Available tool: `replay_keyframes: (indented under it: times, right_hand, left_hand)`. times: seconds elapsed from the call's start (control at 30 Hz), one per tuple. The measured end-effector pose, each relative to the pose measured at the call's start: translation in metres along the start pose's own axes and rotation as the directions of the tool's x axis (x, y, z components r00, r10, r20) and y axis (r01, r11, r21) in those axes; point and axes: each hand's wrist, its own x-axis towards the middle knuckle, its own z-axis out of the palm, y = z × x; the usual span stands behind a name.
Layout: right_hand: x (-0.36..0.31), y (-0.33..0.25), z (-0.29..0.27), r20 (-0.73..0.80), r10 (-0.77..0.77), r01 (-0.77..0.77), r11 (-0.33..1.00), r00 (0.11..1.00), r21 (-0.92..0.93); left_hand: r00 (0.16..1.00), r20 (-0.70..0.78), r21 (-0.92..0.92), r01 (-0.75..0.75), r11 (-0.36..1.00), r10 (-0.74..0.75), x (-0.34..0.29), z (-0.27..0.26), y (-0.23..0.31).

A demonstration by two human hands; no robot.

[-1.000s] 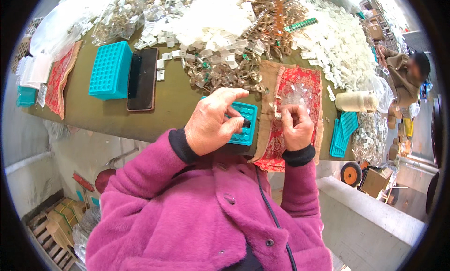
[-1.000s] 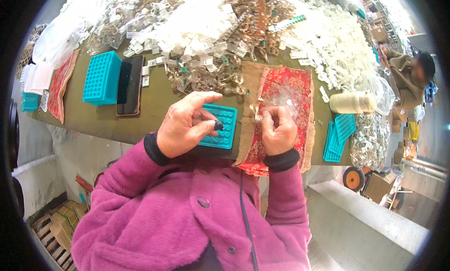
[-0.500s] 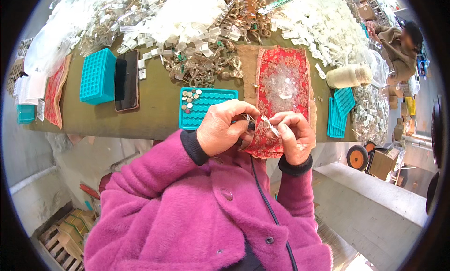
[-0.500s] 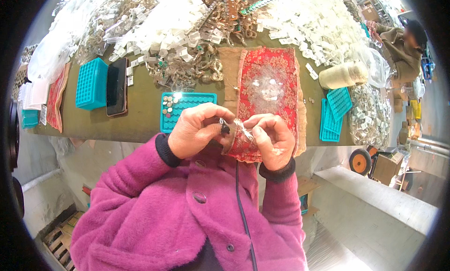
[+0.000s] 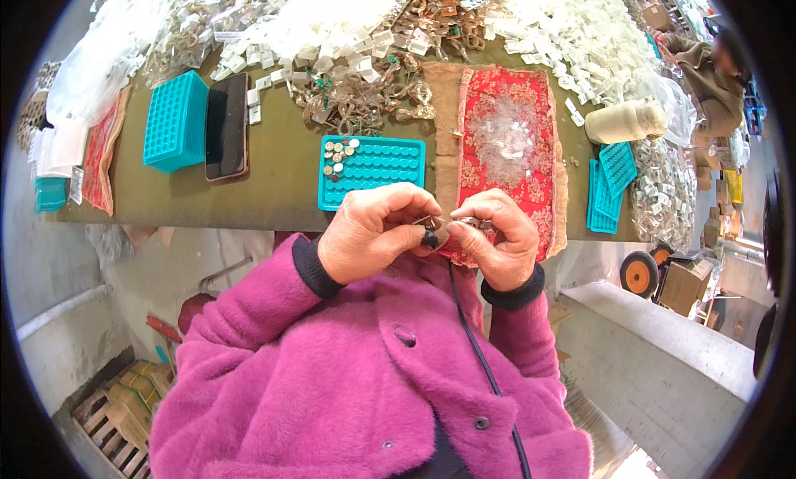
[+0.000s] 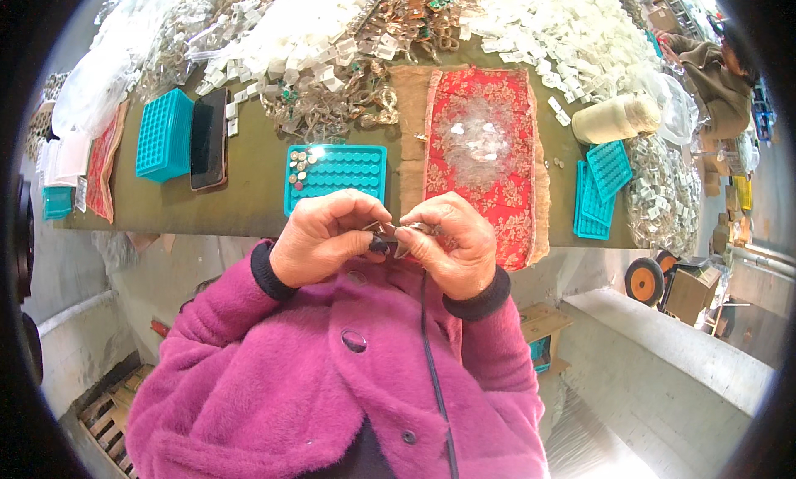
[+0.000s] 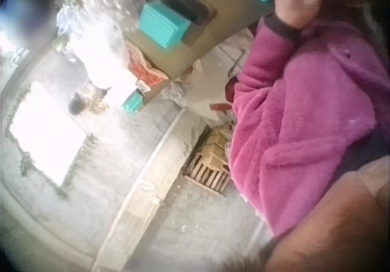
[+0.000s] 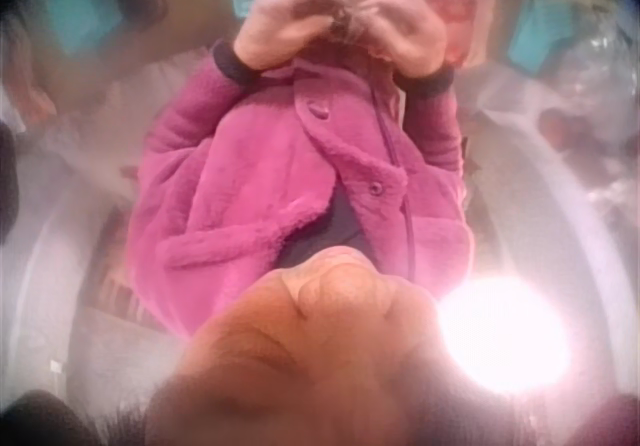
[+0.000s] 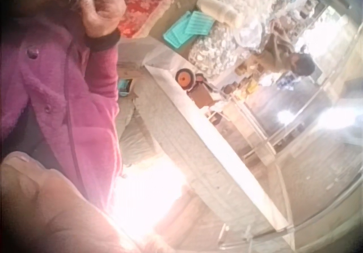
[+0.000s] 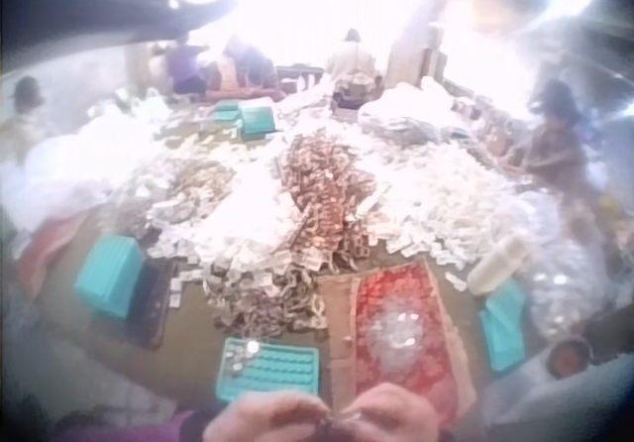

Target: The person repeatedly picks small white plastic housings and metallic components from a cluttered workbench, inserts the metal parts into the housings, and places the assembled units into a blue tray. The person occasionally uses a small light to illuminate the components during assembly.

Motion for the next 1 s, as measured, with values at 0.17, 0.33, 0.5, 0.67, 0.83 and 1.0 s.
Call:
replay_keyframes:
  times: [0.17,0.33,0.5,0.67,0.83,1.0]
  right_hand:
    - [-0.005,-0.009,0.018,0.106,0.246,-0.265,0.932,0.963,0.246]
    - [-0.009,-0.013,0.035,0.179,0.396,-0.434,0.8,0.901,0.415]
    - [-0.008,-0.015,0.042,0.156,0.307,-0.337,0.912,0.939,0.233]
    - [-0.01,-0.017,0.054,0.167,0.368,-0.401,0.876,0.915,0.268]
    - [-0.006,-0.02,0.059,0.211,0.37,-0.41,0.892,0.905,0.191]
    - [0.002,-0.025,0.063,0.223,0.255,-0.268,0.963,0.941,0.03]
  left_hand:
    - [0.81,0.034,0.658,-0.46,0.597,0.586,-0.01,-0.009,-0.002]
    - [0.733,0.092,0.741,-0.502,0.446,0.674,-0.019,-0.011,-0.002]
    - [0.929,-0.167,0.2,-0.295,0.934,0.329,-0.032,-0.016,-0.012]
    - [0.974,-0.123,-0.175,-0.208,0.962,0.188,-0.037,-0.031,-0.024]
    - [0.874,-0.082,0.466,-0.391,0.793,0.479,-0.047,-0.039,-0.02]
    - [0.932,-0.115,0.154,-0.326,0.933,0.345,-0.048,-0.043,-0.019]
